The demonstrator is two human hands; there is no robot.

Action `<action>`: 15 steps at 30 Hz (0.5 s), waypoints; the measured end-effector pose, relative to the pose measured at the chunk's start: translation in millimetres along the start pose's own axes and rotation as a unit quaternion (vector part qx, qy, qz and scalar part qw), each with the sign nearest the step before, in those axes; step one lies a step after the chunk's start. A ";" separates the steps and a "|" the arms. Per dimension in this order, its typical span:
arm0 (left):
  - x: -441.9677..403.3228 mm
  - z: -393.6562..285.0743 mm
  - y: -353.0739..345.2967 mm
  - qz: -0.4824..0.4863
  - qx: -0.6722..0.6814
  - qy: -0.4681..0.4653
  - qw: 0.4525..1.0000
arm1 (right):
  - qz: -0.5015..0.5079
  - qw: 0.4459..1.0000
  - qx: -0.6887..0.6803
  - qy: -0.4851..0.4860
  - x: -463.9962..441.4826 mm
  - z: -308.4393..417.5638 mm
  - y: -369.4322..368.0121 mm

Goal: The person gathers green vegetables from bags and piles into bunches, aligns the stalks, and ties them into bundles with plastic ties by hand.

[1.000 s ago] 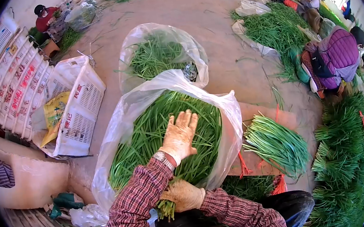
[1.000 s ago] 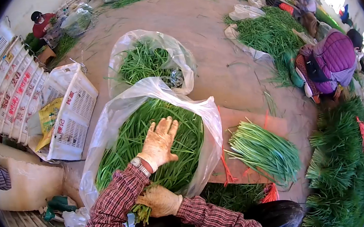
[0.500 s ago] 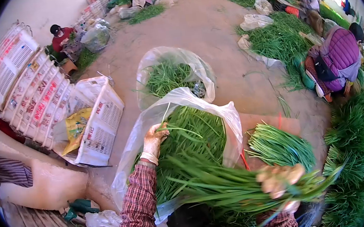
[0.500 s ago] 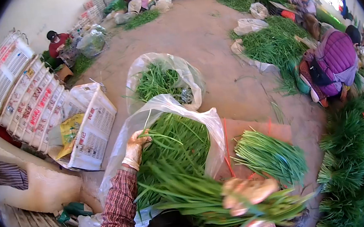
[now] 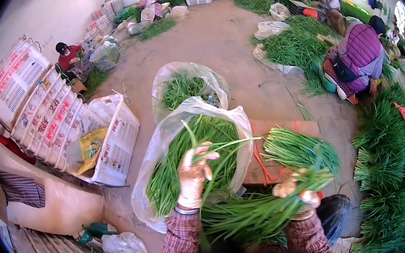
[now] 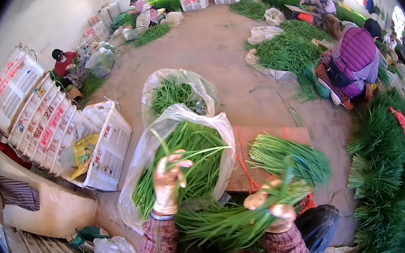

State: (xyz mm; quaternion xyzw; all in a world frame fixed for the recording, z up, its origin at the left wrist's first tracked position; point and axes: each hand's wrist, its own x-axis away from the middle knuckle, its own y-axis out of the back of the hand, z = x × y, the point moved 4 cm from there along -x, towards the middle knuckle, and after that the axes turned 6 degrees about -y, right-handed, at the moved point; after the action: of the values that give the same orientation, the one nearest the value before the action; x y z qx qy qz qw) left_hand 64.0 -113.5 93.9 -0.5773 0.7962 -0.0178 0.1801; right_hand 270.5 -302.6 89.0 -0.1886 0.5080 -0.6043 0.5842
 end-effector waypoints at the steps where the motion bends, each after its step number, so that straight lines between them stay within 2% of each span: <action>1: 12.1 21.0 -6.7 0.026 -0.051 0.043 0.997 | 0.092 0.994 0.056 0.004 3.5 27.9 -6.0; 2: 24.7 46.6 -9.1 0.055 -0.106 0.085 0.989 | 0.182 0.977 0.110 0.012 8.6 55.2 -14.9; 4: 65.2 100.8 -21.4 0.122 -0.068 0.169 0.976 | 0.265 0.953 0.132 0.060 24.3 105.1 -32.0; 5: 85.5 128.4 -31.5 0.220 -0.211 0.098 0.947 | 0.259 0.951 0.147 0.079 26.9 123.4 -40.2; 6: 112.5 158.5 -38.0 0.312 -0.347 0.024 0.884 | 0.234 0.956 0.159 0.085 33.5 134.3 -49.0; 7: 145.6 180.2 -48.8 0.412 -0.325 -0.067 0.848 | 0.208 0.959 0.171 0.090 40.2 145.2 -57.7; 9: 191.3 223.7 -54.1 0.560 -0.368 0.016 0.742 | 0.003 0.976 0.182 0.119 57.8 139.7 -55.0; 10: 194.6 218.7 -55.1 0.596 -0.429 0.184 0.653 | -0.082 0.975 0.164 0.128 59.6 131.3 -45.5; 11: 179.2 200.9 -47.2 0.591 -0.367 0.196 0.691 | -0.106 0.966 0.222 0.084 58.3 124.0 -39.4; 12: 158.4 150.3 -55.7 0.577 -0.433 0.087 0.687 | -0.137 0.951 0.275 0.034 57.5 119.6 -33.2; 13: 134.6 115.1 -52.4 0.497 -0.400 0.035 0.769 | -0.162 0.943 0.291 -0.022 56.8 116.7 -25.5; 14: 118.1 98.2 -39.4 0.425 -0.426 -0.030 0.798 | -0.184 0.932 0.304 -0.077 57.4 113.2 -17.9; 15: 104.9 54.9 -34.5 0.363 -0.443 0.019 0.820 | -0.207 0.922 0.320 -0.074 60.4 108.4 -17.4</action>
State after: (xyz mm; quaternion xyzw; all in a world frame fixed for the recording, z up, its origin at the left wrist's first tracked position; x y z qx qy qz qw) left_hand 84.2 -212.3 22.8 -0.2639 0.8732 0.3926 -0.1172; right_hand 335.8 -403.0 126.2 -0.1369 0.1927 -0.8261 0.5115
